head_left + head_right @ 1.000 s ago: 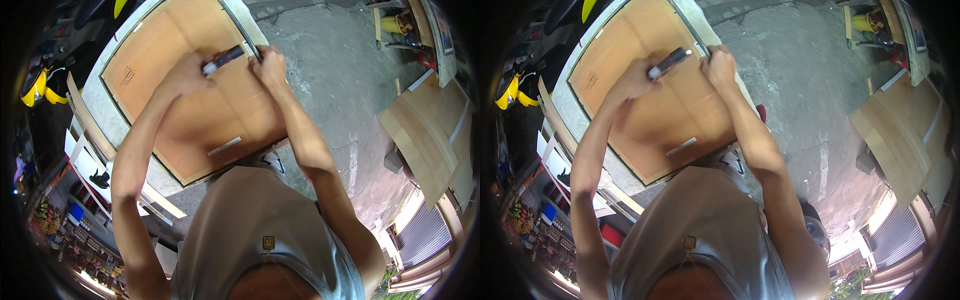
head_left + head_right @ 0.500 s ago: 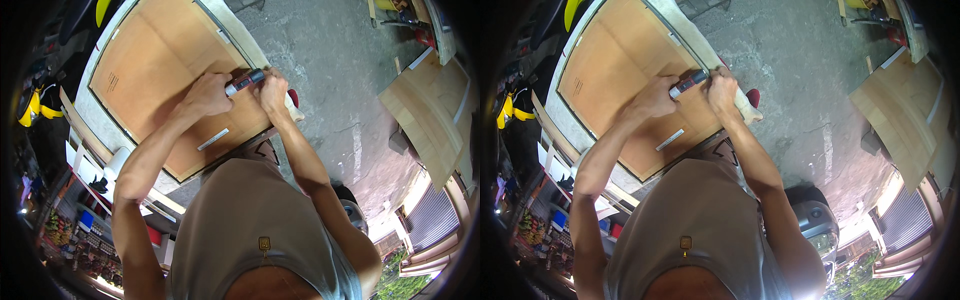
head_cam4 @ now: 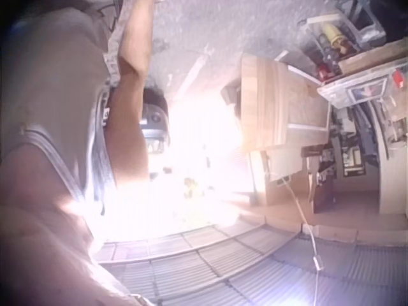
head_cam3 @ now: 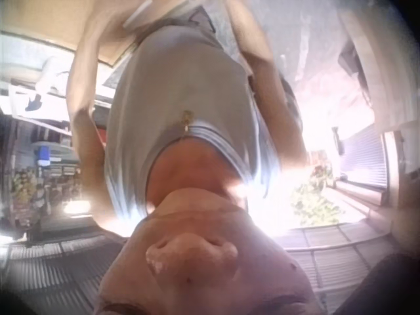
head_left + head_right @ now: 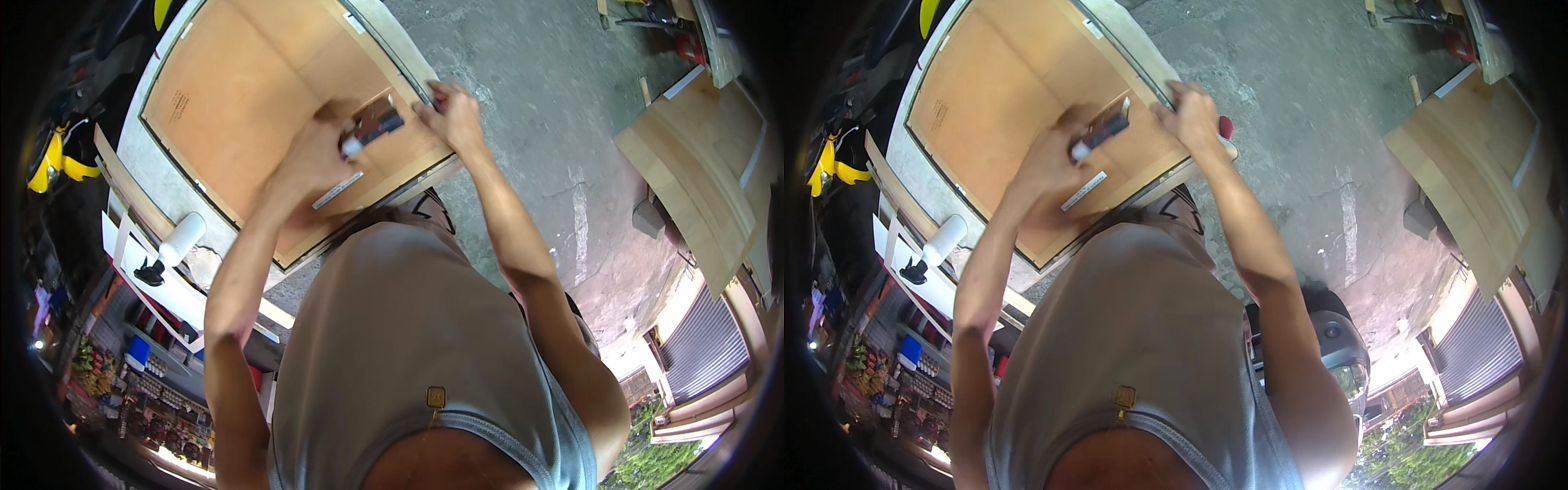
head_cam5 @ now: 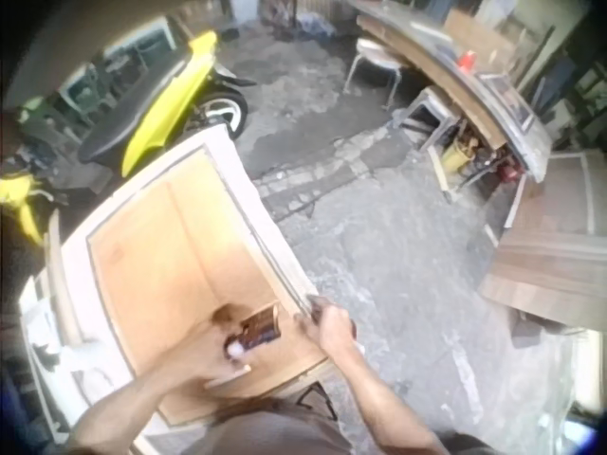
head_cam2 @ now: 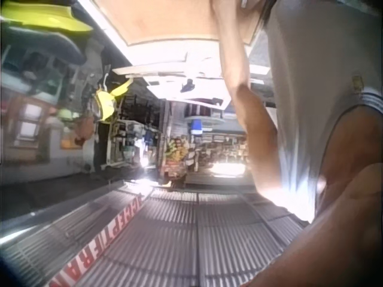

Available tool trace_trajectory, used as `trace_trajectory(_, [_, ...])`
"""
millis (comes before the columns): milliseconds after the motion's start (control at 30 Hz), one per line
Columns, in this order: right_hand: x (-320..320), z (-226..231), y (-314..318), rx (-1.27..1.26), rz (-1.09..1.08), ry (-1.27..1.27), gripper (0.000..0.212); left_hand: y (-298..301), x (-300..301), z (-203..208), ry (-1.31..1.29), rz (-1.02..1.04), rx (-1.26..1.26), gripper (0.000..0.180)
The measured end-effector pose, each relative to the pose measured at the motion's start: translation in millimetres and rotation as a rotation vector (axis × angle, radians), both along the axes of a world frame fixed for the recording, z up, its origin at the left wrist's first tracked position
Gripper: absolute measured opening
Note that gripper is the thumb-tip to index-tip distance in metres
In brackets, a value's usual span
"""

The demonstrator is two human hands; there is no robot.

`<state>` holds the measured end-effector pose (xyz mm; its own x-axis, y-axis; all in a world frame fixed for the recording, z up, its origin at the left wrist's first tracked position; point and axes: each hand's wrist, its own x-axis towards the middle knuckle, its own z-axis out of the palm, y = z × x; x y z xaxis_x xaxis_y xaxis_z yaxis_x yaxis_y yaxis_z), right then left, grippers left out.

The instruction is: The person wipes a black picture frame with a blue cloth, places it over a printed image of a mother and child, and secures the back panel using a staple gun. They then apply masking tape to the back edges of the frame.

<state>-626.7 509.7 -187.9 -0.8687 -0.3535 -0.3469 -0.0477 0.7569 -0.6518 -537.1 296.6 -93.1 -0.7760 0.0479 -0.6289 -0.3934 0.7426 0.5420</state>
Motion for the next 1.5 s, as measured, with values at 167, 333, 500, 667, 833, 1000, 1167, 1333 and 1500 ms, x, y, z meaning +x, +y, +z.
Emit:
trace_trajectory(167, [42, 15, 74, -0.035, -0.002, -0.264, 0.044, 54, 51, -16, 0.068, 0.015, 0.178, 0.061])
trace_trajectory(333, [53, -1, 85, -0.107, 0.092, -0.093, 0.041, 97, 42, -29, 0.001, -0.022, 0.188, 0.060])
trace_trajectory(500, [51, -4, 87, -0.087, 0.213, -0.008, 0.033, 109, 34, -34, 0.005, -0.075, 0.112, 0.059])
trace_trajectory(667, [57, -8, 81, -0.068, 0.095, -0.077, 0.033, 112, 34, -28, -0.058, -0.074, 0.028, 0.049])
trace_trajectory(833, [56, -24, 89, -0.116, -0.042, -0.161, 0.035, 99, 35, -19, -0.061, -0.008, 0.086, 0.041])
trace_trajectory(1000, [55, 31, 55, -0.067, 0.143, 0.144, 0.037, 54, 81, -12, -0.026, 0.526, 0.228, 0.042])
trace_trajectory(1167, [23, 82, -59, -0.420, 0.498, -0.633, 0.055, 62, 55, -73, 0.395, 1.421, 0.660, 0.059])
trace_trajectory(1333, [-32, 58, -116, 0.047, 0.805, -0.824, 0.039, 76, 32, -99, 0.552, 1.558, 0.868, 0.070])
trace_trajectory(1500, [-54, 70, -135, 0.224, 0.995, -0.695, 0.061, 157, 90, -66, 0.521, 1.919, 0.026, 0.030])
